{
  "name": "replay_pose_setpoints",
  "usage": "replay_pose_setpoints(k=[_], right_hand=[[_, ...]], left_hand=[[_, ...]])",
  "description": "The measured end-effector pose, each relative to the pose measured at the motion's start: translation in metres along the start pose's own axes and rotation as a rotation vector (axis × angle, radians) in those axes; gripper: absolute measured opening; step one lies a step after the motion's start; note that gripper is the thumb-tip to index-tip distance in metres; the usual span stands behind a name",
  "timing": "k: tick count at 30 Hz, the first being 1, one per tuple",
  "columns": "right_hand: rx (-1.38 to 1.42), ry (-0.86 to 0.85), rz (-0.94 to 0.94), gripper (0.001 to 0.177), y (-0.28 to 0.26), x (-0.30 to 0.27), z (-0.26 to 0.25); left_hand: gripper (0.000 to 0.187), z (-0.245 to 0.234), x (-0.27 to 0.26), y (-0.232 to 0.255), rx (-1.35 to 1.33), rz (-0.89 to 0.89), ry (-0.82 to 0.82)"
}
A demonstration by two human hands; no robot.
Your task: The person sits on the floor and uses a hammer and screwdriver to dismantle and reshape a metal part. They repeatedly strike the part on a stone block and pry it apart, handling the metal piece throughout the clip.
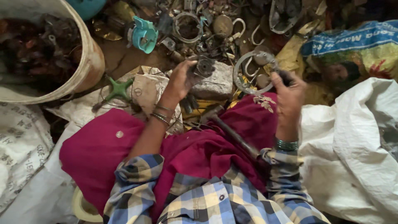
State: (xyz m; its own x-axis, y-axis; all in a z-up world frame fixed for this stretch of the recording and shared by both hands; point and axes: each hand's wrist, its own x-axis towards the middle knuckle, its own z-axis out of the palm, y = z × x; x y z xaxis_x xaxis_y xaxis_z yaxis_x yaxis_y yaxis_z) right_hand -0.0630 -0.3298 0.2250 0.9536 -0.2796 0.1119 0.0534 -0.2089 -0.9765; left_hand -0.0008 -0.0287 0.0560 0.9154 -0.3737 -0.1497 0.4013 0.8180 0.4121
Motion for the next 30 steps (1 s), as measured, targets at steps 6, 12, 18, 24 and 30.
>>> replay_pose_setpoints(k=[6,12,18,24,30], right_hand=[[0.071,-0.133,0.025,0.012,0.033,0.007,0.006],[0.273,-0.082,0.166,0.016,0.045,0.007,0.007],[0.296,-0.086,0.260,0.018,0.044,0.000,0.018],[0.058,-0.263,0.066,0.023,0.026,-0.014,0.046],[-0.369,-0.184,-0.146,0.024,0.017,-0.020,0.051]], left_hand=[[0.034,-0.001,0.013,0.001,0.605,0.143,0.052],[0.043,-0.026,0.021,0.008,1.697,0.543,0.328],[0.052,0.036,0.006,-0.007,0.890,0.127,0.173],[0.053,0.079,-0.015,-0.020,0.422,-0.006,0.059],[0.044,0.086,-0.020,-0.025,0.592,0.360,-0.046]])
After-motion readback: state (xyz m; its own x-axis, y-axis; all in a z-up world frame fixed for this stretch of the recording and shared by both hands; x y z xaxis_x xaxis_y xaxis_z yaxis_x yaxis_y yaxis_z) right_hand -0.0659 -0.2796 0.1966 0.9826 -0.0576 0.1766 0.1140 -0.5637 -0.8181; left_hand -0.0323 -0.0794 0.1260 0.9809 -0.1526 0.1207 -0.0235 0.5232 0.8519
